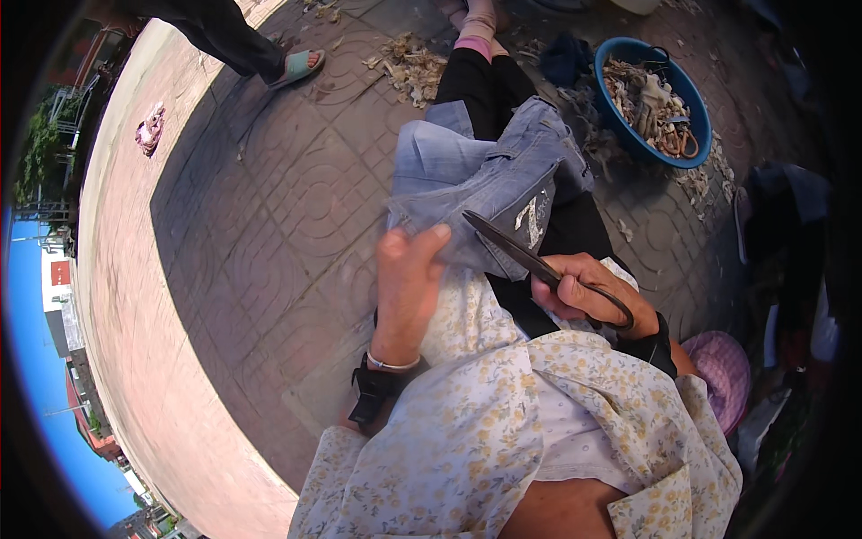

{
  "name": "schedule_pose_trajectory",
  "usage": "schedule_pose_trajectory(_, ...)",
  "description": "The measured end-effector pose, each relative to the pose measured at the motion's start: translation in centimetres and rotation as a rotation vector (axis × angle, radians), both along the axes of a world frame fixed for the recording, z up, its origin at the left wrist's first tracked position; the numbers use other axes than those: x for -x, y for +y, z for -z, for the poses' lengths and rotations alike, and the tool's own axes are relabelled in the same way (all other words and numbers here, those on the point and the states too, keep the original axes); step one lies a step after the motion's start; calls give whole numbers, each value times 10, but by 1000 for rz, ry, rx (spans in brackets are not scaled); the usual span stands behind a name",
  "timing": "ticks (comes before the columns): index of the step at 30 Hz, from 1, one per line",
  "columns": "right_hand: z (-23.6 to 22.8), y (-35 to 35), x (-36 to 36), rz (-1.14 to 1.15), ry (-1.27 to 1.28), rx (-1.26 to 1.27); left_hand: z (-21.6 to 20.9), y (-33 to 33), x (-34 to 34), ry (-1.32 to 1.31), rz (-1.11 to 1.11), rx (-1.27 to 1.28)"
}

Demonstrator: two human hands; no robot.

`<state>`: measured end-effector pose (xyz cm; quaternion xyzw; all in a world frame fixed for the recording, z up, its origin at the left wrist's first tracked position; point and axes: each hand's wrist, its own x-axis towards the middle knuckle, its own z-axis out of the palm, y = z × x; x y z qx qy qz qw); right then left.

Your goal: The person uses large shears to cut along the seams and edges of denim fabric while sitting on the ground.

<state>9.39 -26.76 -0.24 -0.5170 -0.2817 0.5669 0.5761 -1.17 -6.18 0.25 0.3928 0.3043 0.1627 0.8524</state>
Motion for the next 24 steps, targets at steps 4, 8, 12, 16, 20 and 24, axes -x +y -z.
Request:
schedule_pose_trajectory(4,-6,2,2,-30,13,38,3,-1,-1,-14,-9,9)
schedule_pose_trajectory(8,-7,2,2,-40,23,60,5,2,0,-50,14,0)
schedule_pose_trajectory(12,-6,2,0,-41,18,48,15,6,5,-82,32,17)
schedule_pose_trajectory(16,-4,3,0,-49,1,60,4,0,-1,-31,-9,-2)
schedule_pose_trajectory(20,-5,4,1,-43,-3,43,18,7,7,-101,46,1)
schedule_pose_trajectory(24,-4,5,1,-51,-13,36,15,6,7,-123,46,-29)
